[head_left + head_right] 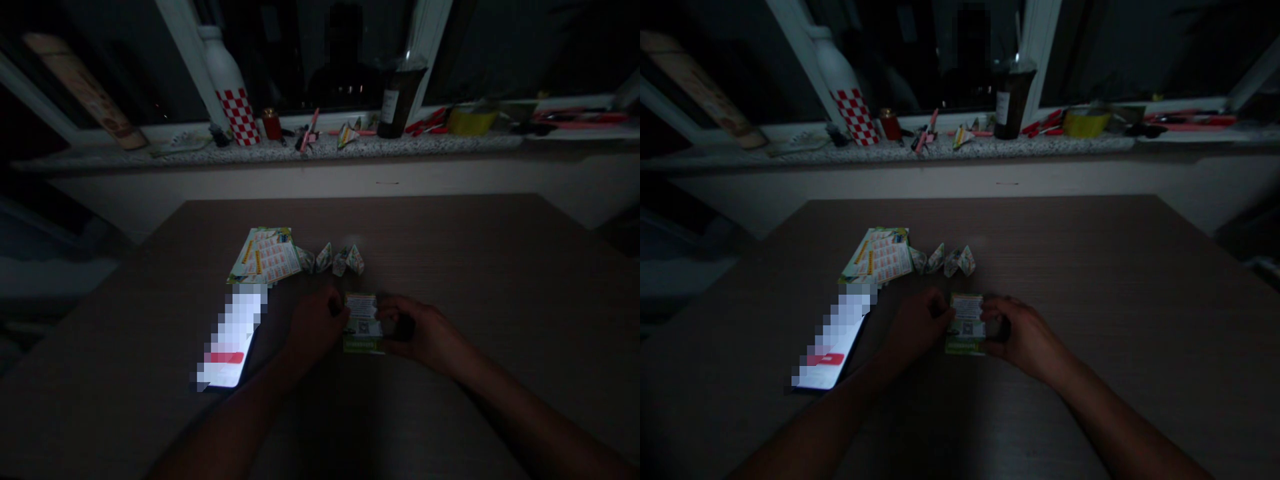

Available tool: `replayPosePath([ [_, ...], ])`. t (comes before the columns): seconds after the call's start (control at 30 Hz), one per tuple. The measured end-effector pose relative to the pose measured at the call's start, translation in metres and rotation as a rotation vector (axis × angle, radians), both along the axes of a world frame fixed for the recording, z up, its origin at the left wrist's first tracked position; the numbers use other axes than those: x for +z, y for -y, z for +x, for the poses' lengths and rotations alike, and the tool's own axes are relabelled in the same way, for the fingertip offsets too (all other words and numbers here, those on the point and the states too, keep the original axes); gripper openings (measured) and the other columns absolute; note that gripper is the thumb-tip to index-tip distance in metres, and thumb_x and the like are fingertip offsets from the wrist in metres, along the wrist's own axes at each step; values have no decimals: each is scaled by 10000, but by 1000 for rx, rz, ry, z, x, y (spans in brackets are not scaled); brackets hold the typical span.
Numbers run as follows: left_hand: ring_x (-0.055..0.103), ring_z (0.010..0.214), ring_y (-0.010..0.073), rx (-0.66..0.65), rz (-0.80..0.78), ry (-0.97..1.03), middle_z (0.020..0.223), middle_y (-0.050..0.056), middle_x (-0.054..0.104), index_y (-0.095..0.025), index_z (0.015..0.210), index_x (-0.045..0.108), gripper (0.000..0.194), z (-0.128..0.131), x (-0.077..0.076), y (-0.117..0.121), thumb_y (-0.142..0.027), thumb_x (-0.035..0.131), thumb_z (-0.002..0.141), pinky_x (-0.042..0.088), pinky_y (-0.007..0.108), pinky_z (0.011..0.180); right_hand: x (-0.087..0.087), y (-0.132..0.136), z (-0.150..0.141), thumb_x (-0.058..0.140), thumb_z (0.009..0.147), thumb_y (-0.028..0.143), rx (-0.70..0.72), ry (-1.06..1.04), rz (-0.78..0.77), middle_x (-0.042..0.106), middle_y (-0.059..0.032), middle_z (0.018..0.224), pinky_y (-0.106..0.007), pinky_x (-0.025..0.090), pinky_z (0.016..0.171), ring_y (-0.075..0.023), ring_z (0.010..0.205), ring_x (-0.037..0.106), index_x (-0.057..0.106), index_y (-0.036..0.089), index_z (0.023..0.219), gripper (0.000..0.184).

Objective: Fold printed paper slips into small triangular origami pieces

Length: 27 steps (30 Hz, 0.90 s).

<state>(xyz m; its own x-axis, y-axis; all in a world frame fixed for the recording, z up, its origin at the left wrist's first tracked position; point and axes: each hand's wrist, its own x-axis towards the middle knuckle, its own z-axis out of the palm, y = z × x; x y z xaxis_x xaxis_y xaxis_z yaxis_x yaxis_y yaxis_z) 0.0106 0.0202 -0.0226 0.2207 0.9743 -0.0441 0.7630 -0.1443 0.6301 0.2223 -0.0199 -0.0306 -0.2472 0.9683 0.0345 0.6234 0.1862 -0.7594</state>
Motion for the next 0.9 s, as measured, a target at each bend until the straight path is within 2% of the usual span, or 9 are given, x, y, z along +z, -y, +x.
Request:
replayPosePath([
  [0.13, 562, 639, 156, -38, 41, -108, 688, -2, 601, -191, 746, 555, 111, 0, 2, 4, -285, 596, 790, 352, 261, 574, 1, 1, 1, 778, 590, 192, 4, 6, -17, 679, -25, 980, -321, 498, 753, -204, 848, 638, 615, 236, 1047, 487],
  [0.23, 571, 740, 183, -123, 137, -187, 761, 31, 612, -186, 771, 574, 86, 2, 5, 12, -263, 575, 811, 398, 285, 661, 1, 1, 0, 777, 587, 183, 7, -5, -18, 676, -27, 983, -314, 497, 750, -205, 851, 639, 619, 234, 1044, 486],
  [0.27, 570, 792, 193, -168, 185, -196, 804, 46, 618, -182, 792, 586, 82, 4, 5, 15, -251, 559, 826, 414, 296, 709, 1, 1, 0, 775, 589, 181, 9, -12, -15, 678, -25, 978, -311, 497, 746, -204, 846, 640, 619, 235, 1044, 485],
  [0.4, 553, 941, 201, -491, 264, -124, 965, 72, 629, -163, 920, 626, 127, 12, 3, 26, -187, 521, 854, 432, 319, 867, 1, 1, 0, 775, 591, 180, 16, -34, -4, 680, -21, 966, -313, 494, 757, -204, 852, 637, 607, 235, 1089, 528],
  [0.5, 543, 981, 207, -612, 279, -101, 1015, 76, 625, -166, 958, 648, 175, 14, 1, 28, -192, 495, 877, 434, 335, 900, 0, 0, 0, 769, 604, 174, 13, -52, -8, 677, -26, 982, -313, 496, 775, -207, 881, 635, 611, 233, 1077, 502],
  [0.63, 540, 988, 214, -629, 276, -121, 1024, 79, 620, -180, 976, 661, 192, 13, 0, 27, -200, 494, 884, 444, 351, 886, -4, -1, -2, 718, 670, 190, -14, -74, 6, 680, -25, 930, -292, 503, 718, -190, 806, 642, 623, 228, 1031, 375],
  [0.8, 549, 967, 207, -625, 263, -143, 1008, 75, 622, -171, 884, 676, 167, 14, 3, 27, -182, 510, 871, 449, 335, 873, -5, -5, -6, 624, 741, 204, -57, -51, 45, 632, 11, 716, -253, 471, 600, -153, 649, 602, 631, 212, 909, 168],
  [0.9, 552, 971, 207, -633, 265, -156, 1023, 76, 621, -154, 855, 674, 159, 14, 4, 28, -172, 516, 863, 450, 326, 879, -3, -10, -7, 565, 757, 171, -70, -44, 51, 616, 25, 660, -239, 449, 566, -136, 593, 582, 627, 205, 878, 140],
])
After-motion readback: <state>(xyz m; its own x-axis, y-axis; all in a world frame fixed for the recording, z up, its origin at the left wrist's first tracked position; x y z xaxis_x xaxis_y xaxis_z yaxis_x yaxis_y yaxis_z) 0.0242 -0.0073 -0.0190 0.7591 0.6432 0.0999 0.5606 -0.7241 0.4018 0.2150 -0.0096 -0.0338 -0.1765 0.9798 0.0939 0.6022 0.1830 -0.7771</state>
